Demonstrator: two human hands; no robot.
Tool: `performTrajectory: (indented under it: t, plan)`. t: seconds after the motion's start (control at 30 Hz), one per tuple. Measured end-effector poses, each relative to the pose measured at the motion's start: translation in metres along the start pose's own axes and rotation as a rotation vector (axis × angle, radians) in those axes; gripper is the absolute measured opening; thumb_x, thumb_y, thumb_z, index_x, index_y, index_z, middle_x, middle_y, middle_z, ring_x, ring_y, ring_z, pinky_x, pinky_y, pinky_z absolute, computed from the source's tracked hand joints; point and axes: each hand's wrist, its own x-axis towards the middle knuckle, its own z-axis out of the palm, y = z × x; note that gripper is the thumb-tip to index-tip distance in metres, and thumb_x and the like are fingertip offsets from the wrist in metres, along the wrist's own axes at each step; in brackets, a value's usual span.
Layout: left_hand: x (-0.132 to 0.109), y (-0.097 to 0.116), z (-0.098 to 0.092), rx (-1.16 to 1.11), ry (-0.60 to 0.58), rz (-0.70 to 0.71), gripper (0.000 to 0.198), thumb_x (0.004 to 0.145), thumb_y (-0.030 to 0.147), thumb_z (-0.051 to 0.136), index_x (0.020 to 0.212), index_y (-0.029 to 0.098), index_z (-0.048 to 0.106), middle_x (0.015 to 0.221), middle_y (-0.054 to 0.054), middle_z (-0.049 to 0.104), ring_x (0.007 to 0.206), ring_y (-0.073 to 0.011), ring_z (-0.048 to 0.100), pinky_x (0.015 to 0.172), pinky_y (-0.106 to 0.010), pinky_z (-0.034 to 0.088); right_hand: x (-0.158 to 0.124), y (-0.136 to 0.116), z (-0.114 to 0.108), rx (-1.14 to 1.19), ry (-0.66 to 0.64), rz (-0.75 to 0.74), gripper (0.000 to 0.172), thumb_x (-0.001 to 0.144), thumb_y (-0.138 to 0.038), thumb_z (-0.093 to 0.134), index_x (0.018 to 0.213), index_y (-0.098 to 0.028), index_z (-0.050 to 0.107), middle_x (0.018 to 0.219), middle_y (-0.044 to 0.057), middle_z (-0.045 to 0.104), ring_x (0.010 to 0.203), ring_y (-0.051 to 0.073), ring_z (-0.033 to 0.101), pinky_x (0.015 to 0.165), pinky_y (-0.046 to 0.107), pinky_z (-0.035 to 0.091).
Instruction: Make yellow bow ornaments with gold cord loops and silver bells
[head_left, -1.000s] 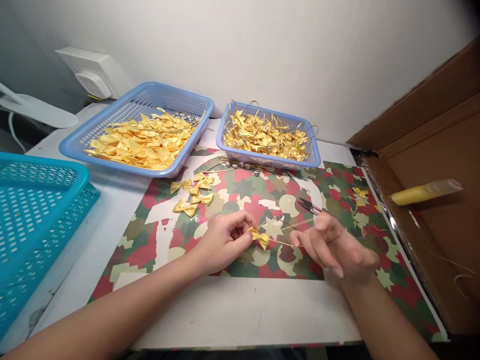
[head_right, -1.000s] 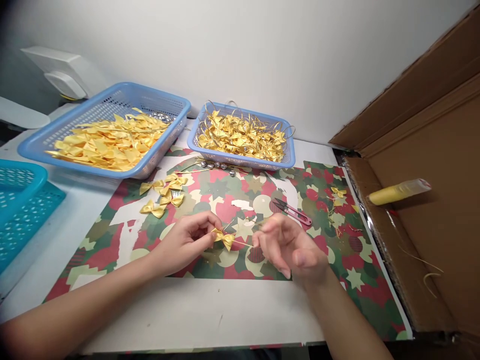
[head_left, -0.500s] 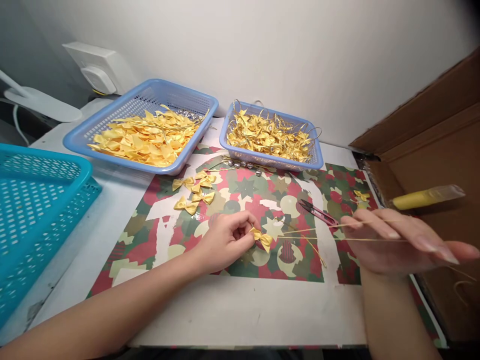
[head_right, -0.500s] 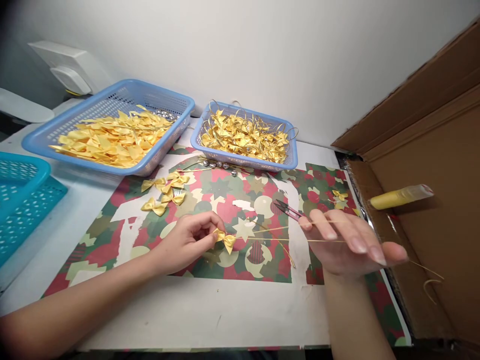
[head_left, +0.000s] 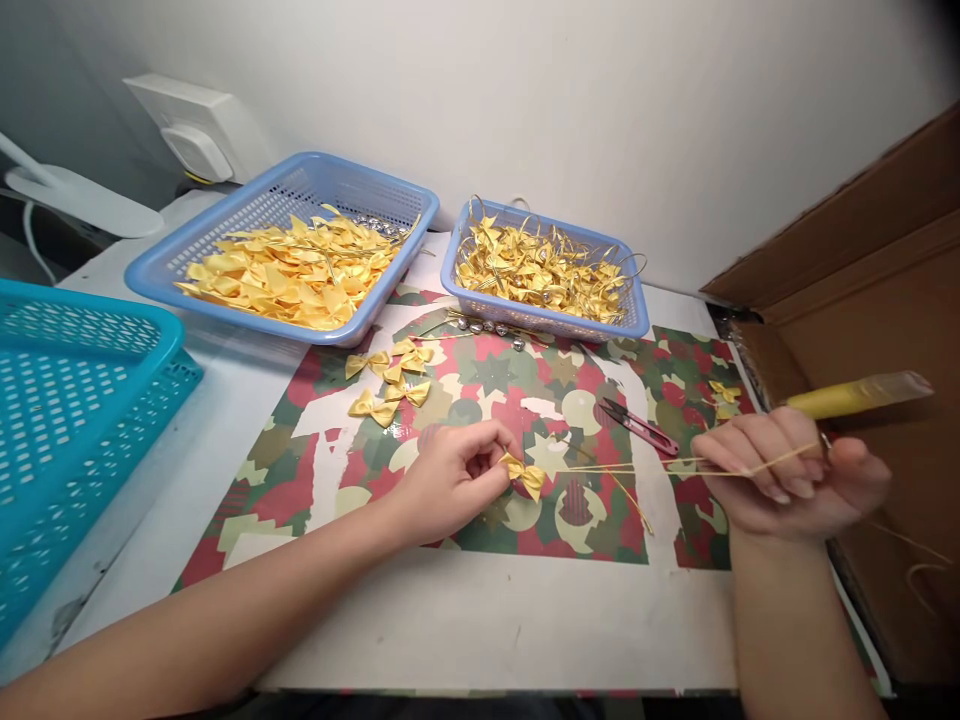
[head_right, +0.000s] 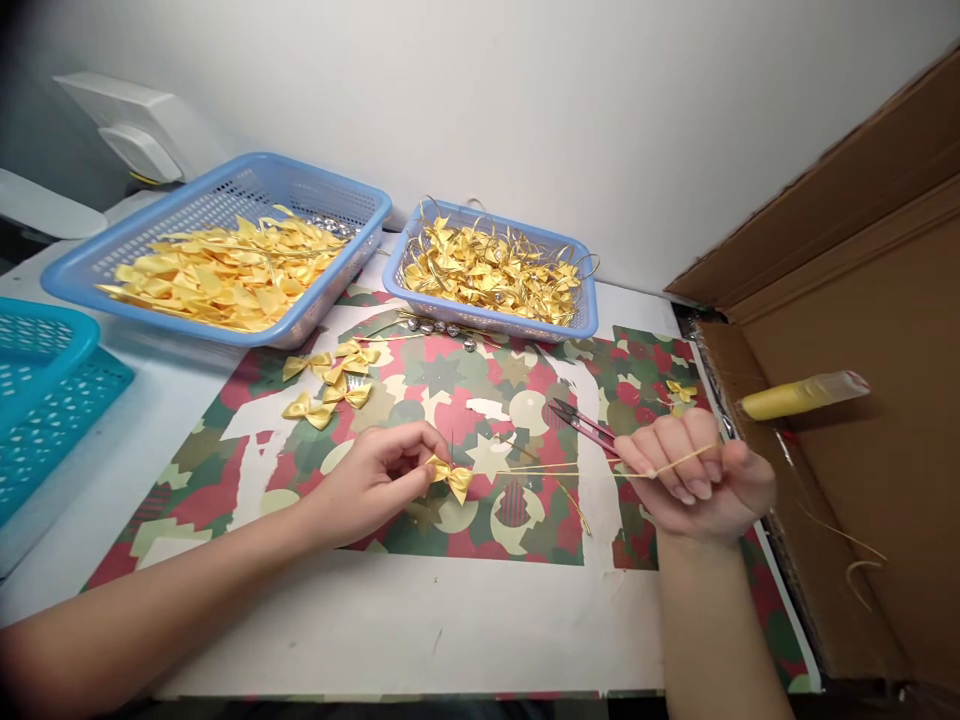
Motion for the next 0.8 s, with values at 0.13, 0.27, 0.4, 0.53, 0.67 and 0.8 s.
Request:
performTrajectory:
  t: [0.13,0.27,0.4,0.53,0.67,0.8]
  plan:
    - [-0.001,-0.001,0.000,-0.012,0.045,0.034,0.008,0.075,0.016,0.050,0.076,0.017,0.057,0.056,0.006,0.044,0.050,-0.0068,0.036,0.045,-0.018,0.030,0.002,0.004,-0.011,-0.435,0.217,0.078,0.032,0.081,-0.031,0.069,0.058,-0.022,0.049,0.043,-0.007,0.029,0.040,0.009,0.025,0.050,0.030,0.028]
    - [0.000,-0.003,0.000,-0.017,0.067,0.058,0.007,0.076,0.016,0.050,0.075,0.017,0.056,0.055,0.007,0.041,0.050,-0.0067,0.035,0.046,-0.018,0.030,0.001,0.015,-0.023,-0.744,0.402,0.150,0.031,0.075,-0.032,0.078,0.062,-0.020,0.053,0.055,-0.005,0.040,0.052,0.009,0.033,0.050,0.027,0.023]
    - [0.000,-0.003,0.000,-0.009,0.077,0.068,0.007,0.076,0.016,0.050,0.075,0.016,0.056,0.055,0.007,0.042,0.050,-0.0069,0.036,0.046,-0.019,0.030,0.005,0.022,-0.025,-0.726,0.409,0.225,0.039,0.077,-0.033,0.073,0.054,-0.018,0.044,0.051,-0.005,0.035,0.051,0.008,0.030,0.049,0.026,0.021]
    - [0.000,-0.003,0.000,-0.008,0.078,0.070,0.006,0.076,0.016,0.050,0.074,0.017,0.055,0.055,0.007,0.041,0.050,-0.0067,0.035,0.046,-0.019,0.030,0.008,0.026,-0.019,-0.725,0.432,0.241,0.040,0.077,-0.030,0.068,0.052,-0.018,0.039,0.051,-0.005,0.033,0.051,0.008,0.030,0.050,0.025,0.023]
    - [0.000,-0.003,0.000,-0.011,0.075,0.069,0.006,0.076,0.016,0.050,0.074,0.016,0.056,0.056,0.007,0.043,0.050,-0.0065,0.036,0.046,-0.018,0.031,0.009,0.030,-0.015,-0.806,0.457,0.253,0.037,0.075,-0.029,0.065,0.053,-0.019,0.037,0.052,-0.006,0.032,0.050,0.008,0.029,0.048,0.023,0.023]
    - [0.000,-0.003,0.000,-0.016,0.072,0.074,0.006,0.076,0.015,0.050,0.074,0.016,0.056,0.056,0.007,0.044,0.050,-0.0061,0.037,0.046,-0.018,0.031,0.011,0.036,-0.013,-0.881,0.537,0.222,0.026,0.067,-0.025,0.069,0.062,-0.020,0.044,0.055,-0.007,0.037,0.049,0.008,0.033,0.046,0.022,0.027]
